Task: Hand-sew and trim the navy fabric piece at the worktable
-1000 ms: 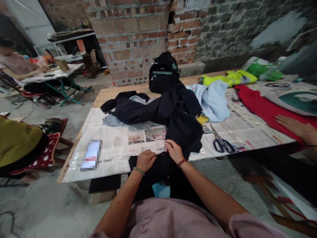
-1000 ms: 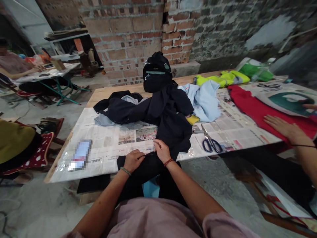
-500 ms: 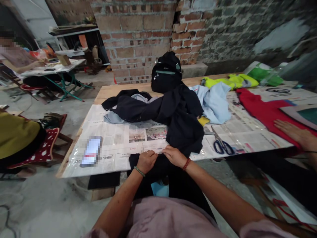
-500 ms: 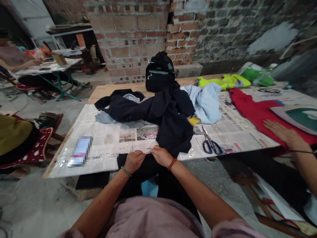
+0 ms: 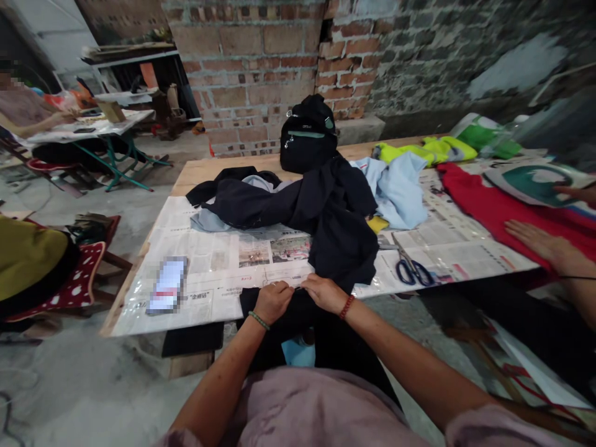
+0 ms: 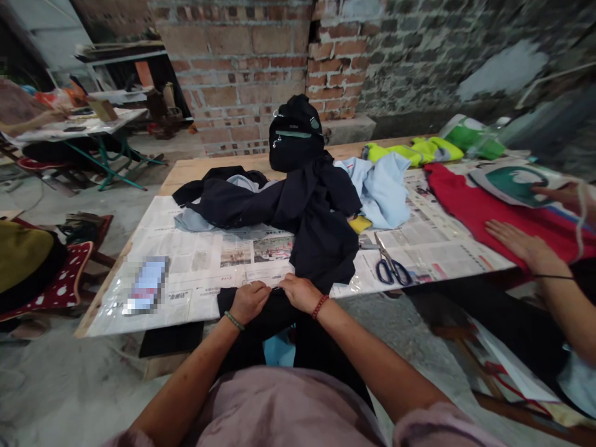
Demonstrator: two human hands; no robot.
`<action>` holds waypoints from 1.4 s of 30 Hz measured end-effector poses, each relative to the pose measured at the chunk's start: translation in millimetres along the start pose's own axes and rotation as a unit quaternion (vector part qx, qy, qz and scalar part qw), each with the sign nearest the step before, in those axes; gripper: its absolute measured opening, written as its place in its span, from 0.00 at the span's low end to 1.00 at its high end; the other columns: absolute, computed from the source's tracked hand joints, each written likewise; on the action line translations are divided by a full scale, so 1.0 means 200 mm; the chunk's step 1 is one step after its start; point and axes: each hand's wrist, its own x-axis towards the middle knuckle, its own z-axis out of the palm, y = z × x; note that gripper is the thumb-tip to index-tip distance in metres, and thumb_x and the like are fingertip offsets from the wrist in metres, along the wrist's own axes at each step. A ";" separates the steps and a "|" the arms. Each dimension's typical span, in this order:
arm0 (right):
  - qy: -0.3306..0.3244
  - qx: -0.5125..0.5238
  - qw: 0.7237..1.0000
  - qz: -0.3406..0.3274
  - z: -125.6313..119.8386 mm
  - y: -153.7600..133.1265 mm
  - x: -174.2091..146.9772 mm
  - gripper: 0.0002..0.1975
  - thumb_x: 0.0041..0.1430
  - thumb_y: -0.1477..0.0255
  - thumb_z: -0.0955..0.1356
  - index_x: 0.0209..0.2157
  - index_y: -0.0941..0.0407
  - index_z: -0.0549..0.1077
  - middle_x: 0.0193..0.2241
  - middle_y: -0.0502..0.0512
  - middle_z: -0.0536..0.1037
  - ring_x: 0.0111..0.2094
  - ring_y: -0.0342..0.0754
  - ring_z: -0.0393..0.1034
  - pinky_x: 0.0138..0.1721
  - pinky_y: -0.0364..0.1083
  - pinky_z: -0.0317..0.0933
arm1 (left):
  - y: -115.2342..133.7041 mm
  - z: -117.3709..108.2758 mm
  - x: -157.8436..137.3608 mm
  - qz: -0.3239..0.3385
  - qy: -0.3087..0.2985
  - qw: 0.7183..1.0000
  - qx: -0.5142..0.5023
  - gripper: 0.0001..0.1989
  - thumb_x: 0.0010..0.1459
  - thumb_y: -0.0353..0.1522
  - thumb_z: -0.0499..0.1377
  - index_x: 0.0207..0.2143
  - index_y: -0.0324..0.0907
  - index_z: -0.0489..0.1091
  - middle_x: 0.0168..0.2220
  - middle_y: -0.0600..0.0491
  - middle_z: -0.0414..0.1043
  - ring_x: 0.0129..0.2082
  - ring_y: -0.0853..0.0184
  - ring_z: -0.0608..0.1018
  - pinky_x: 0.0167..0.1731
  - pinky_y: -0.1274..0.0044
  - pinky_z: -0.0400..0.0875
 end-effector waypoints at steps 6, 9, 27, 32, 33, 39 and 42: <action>-0.080 -0.087 0.993 -0.003 -0.07 -0.03 0.03 0.14 0.58 0.78 0.58 0.39 0.53 0.72 0.33 0.53 0.69 0.30 0.41 0.65 0.31 0.39 0.55 | 0.00 0.01 0.00 -0.020 -0.010 0.999 -0.027 0.10 0.59 0.32 0.48 0.34 0.44 0.70 0.30 0.52 0.68 0.28 0.71 0.70 0.29 0.79 0.65; -0.110 -0.130 0.985 -0.032 -0.13 -0.03 0.06 0.14 0.59 0.76 0.58 0.39 0.53 0.72 0.32 0.53 0.69 0.30 0.42 0.64 0.31 0.40 0.54 | 0.00 0.01 0.00 -0.039 -0.014 0.998 -0.057 0.10 0.59 0.31 0.49 0.34 0.44 0.70 0.30 0.52 0.67 0.28 0.72 0.70 0.31 0.80 0.66; -0.190 -0.110 0.970 -0.104 -0.23 -0.08 0.22 0.12 0.53 0.80 0.60 0.33 0.55 0.73 0.30 0.52 0.71 0.26 0.40 0.61 0.24 0.40 0.45 | -0.01 0.02 0.01 -0.050 0.031 0.996 -0.071 0.13 0.61 0.30 0.46 0.34 0.44 0.71 0.33 0.52 0.72 0.31 0.71 0.73 0.33 0.80 0.67; -0.180 -0.072 0.976 -0.100 -0.19 -0.05 0.22 0.11 0.53 0.81 0.60 0.30 0.58 0.73 0.28 0.52 0.70 0.25 0.39 0.60 0.25 0.39 0.47 | -0.01 0.03 0.02 -0.058 0.046 0.991 -0.110 0.12 0.60 0.30 0.48 0.34 0.43 0.71 0.33 0.52 0.72 0.33 0.71 0.74 0.35 0.80 0.68; -0.176 -0.058 0.977 -0.103 -0.19 -0.04 0.22 0.11 0.54 0.81 0.60 0.30 0.58 0.73 0.28 0.52 0.70 0.25 0.39 0.60 0.25 0.39 0.48 | -0.02 0.03 0.02 -0.060 0.050 0.990 -0.121 0.11 0.60 0.29 0.48 0.34 0.43 0.71 0.33 0.52 0.72 0.34 0.71 0.74 0.36 0.80 0.68; -0.139 0.010 0.986 -0.088 -0.16 0.03 0.23 0.12 0.56 0.78 0.61 0.36 0.57 0.75 0.31 0.54 0.70 0.30 0.41 0.63 0.32 0.38 0.55 | -0.06 0.05 0.04 -0.085 0.055 0.971 -0.218 0.07 0.56 0.29 0.53 0.35 0.42 0.71 0.32 0.53 0.70 0.33 0.71 0.74 0.35 0.80 0.69; -0.138 0.020 0.986 -0.088 -0.16 0.04 0.25 0.12 0.57 0.78 0.61 0.37 0.56 0.75 0.31 0.54 0.70 0.31 0.41 0.64 0.33 0.39 0.57 | -0.07 0.04 0.05 -0.092 0.041 0.962 -0.255 0.07 0.55 0.28 0.54 0.34 0.42 0.71 0.32 0.53 0.71 0.33 0.71 0.74 0.36 0.79 0.69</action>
